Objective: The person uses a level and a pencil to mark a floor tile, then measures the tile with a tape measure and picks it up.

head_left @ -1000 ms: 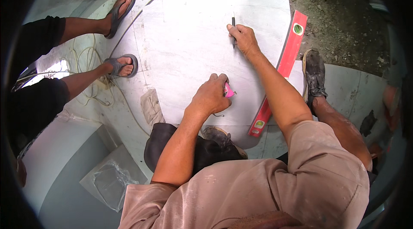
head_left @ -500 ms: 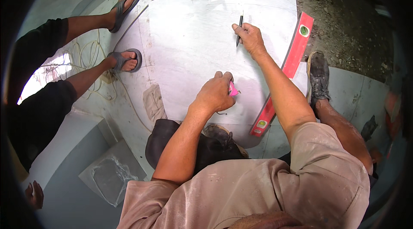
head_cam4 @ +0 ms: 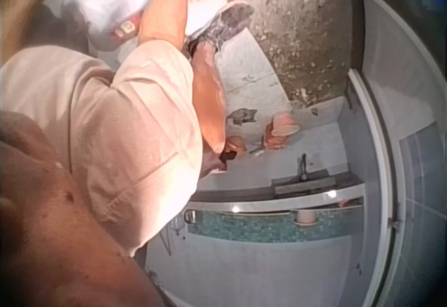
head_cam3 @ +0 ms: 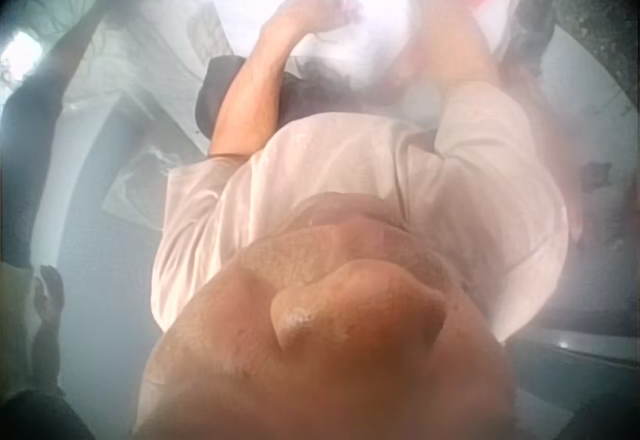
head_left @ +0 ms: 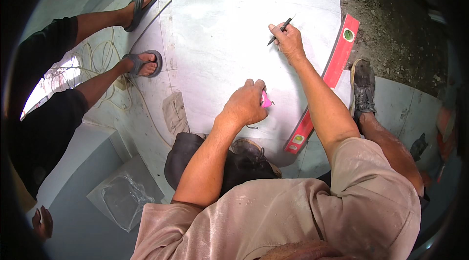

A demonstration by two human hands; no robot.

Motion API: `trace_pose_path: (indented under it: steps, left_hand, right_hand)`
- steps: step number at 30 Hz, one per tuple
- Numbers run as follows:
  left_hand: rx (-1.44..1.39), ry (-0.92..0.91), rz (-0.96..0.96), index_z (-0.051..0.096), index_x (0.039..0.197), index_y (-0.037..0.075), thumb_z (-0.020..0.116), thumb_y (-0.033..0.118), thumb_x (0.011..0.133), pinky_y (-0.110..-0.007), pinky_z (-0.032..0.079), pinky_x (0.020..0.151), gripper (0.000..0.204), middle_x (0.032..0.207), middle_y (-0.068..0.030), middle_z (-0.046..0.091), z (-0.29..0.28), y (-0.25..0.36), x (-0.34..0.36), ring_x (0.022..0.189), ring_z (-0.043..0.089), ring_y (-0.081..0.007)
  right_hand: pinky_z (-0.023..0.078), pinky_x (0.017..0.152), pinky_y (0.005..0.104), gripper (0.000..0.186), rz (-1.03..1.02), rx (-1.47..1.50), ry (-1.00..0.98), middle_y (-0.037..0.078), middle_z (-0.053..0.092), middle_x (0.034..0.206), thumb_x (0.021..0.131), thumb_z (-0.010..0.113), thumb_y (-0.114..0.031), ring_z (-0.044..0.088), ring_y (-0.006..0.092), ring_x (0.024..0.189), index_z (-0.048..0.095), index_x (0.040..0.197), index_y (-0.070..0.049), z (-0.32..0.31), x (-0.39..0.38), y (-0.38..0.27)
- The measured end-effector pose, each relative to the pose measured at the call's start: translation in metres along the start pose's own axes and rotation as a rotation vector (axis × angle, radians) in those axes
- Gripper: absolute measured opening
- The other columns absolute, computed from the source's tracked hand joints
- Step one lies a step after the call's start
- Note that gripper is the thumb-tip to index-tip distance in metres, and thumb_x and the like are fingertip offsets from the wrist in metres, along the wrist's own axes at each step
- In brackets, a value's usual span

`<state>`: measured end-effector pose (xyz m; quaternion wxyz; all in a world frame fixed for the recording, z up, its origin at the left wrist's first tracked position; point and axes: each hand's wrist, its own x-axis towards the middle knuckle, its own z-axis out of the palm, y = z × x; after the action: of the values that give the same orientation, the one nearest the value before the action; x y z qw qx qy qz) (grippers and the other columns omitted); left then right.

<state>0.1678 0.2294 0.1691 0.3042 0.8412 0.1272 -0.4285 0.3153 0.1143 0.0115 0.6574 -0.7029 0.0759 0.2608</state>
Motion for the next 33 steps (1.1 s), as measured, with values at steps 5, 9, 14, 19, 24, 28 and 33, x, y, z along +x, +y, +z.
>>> trace_pose_path:
  steps: [5,9,14,19,24,28,33]
  left_hand:
    - [0.0,0.005,-0.012,0.056,0.122,0.004,0.074,0.01,0.073,-0.045,0.052,0.093,0.053,0.114,-0.0187,0.059,-0.001,0.0,-0.002,0.106,0.062,-0.0387]
    - [-0.001,-0.015,0.009,0.055,0.12,0.002,0.072,0.009,0.074,-0.047,0.052,0.095,0.048,0.118,-0.0238,0.057,-0.006,0.002,-0.003,0.108,0.063,-0.0427]
    - [-0.007,-0.019,0.01,0.055,0.121,0.002,0.072,0.009,0.074,-0.047,0.052,0.096,0.05,0.119,-0.0237,0.056,-0.003,0.001,-0.002,0.108,0.062,-0.0423]
    - [-0.021,-0.012,0.003,0.055,0.121,0.003,0.073,0.01,0.073,-0.047,0.052,0.095,0.051,0.117,-0.0224,0.057,-0.002,-0.002,-0.001,0.108,0.062,-0.0417]
    - [-0.042,0.016,0.01,0.054,0.12,0.003,0.073,0.009,0.072,-0.047,0.05,0.094,0.052,0.113,-0.0204,0.057,-0.003,-0.003,-0.002,0.107,0.061,-0.0407]
    - [-0.042,0.007,-0.009,0.055,0.12,0.002,0.072,0.009,0.072,-0.047,0.05,0.094,0.051,0.113,-0.0209,0.057,-0.003,-0.004,-0.002,0.107,0.061,-0.041]
    - [-0.06,0.004,-0.027,0.055,0.12,0.002,0.072,0.008,0.072,-0.047,0.05,0.093,0.051,0.113,-0.0212,0.057,-0.005,-0.004,-0.004,0.106,0.06,-0.0416]
  right_hand:
    - [0.041,0.047,0.0247,0.032,0.129,0.077,-0.028,0.003,0.061,0.066,0.092,0.073,-0.035,0.052,0.008,0.05,0.065,0.088,-0.004,-0.001,-0.003,-0.009]
    - [0.04,0.047,0.0212,0.027,0.1,0.17,-0.031,0.003,0.066,0.072,0.096,0.072,-0.032,0.055,0.0066,0.055,0.067,0.093,-0.006,0.001,-0.004,-0.008]
    - [0.047,0.056,0.0228,0.019,0.033,0.312,-0.019,0.008,0.07,0.079,0.092,0.07,-0.021,0.062,0.0091,0.063,0.067,0.093,-0.003,0.015,0.006,-0.009]
    - [0.048,0.058,0.0239,0.015,-0.048,0.238,0.015,0.009,0.071,0.081,0.09,0.067,-0.016,0.063,0.0097,0.066,0.067,0.096,-0.002,0.033,0.016,-0.018]
    - [0.049,0.058,0.025,0.012,-0.068,0.239,0.052,0.01,0.071,0.082,0.089,0.066,-0.012,0.063,0.01,0.066,0.065,0.095,-0.002,0.043,0.022,-0.022]
    - [0.05,0.055,0.0236,0.008,-0.098,0.272,0.104,0.007,0.069,0.076,0.084,0.066,-0.01,0.063,0.0099,0.064,0.065,0.088,-0.004,0.051,0.024,-0.023]
    - [0.051,0.059,0.0262,0.009,-0.187,0.226,0.123,0.006,0.069,0.076,0.085,0.066,-0.012,0.064,0.0119,0.064,0.065,0.088,-0.004,0.064,0.038,-0.022]
